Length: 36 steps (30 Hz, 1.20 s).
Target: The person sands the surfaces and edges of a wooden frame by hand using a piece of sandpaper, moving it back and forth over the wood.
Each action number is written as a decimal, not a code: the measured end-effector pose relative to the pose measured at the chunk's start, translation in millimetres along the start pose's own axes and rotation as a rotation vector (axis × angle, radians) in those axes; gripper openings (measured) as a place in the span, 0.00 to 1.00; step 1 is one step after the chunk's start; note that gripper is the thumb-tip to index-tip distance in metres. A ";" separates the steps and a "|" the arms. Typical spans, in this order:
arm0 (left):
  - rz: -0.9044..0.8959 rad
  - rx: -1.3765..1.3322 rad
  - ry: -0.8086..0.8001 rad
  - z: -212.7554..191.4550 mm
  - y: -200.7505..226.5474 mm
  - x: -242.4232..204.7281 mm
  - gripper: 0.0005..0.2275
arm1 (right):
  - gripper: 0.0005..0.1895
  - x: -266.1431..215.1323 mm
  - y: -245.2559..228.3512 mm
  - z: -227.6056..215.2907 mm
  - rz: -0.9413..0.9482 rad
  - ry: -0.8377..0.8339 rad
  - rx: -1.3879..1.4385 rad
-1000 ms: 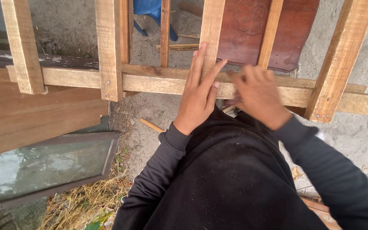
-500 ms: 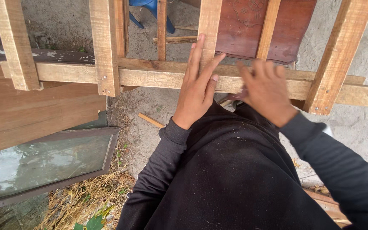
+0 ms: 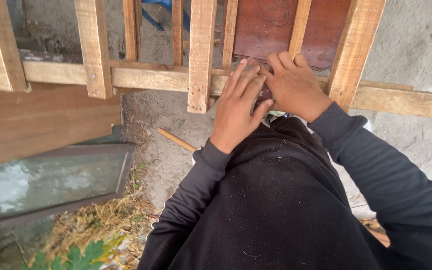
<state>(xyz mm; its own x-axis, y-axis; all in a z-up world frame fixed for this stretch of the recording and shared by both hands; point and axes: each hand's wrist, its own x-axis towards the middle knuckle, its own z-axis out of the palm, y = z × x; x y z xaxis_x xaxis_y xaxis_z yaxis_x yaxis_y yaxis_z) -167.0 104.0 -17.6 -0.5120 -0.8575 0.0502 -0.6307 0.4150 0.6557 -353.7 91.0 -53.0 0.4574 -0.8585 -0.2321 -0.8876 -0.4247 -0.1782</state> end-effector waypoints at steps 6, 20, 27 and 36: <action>-0.075 -0.041 0.105 25.2 -7.8 -5.8 0.17 | 0.65 -33.0 1.5 -16.2 0.040 0.212 0.092; -0.019 0.000 0.087 22.0 -13.2 2.1 0.25 | 0.29 -16.0 28.0 -25.6 0.213 0.023 0.641; 0.047 0.063 0.046 28.9 -18.1 9.6 0.24 | 0.12 -38.7 13.0 -29.7 0.230 0.361 0.349; 0.014 0.078 -0.008 27.9 -23.2 16.4 0.25 | 0.25 -44.8 -23.8 -28.7 0.454 0.070 0.489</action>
<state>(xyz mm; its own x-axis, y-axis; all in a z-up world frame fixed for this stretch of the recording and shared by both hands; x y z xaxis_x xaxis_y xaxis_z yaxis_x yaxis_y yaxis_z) -177.0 88.8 -53.0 -0.5251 -0.8494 0.0530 -0.6671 0.4495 0.5941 -354.7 131.3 -10.9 0.0250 -0.9449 -0.3265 -0.8567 0.1481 -0.4942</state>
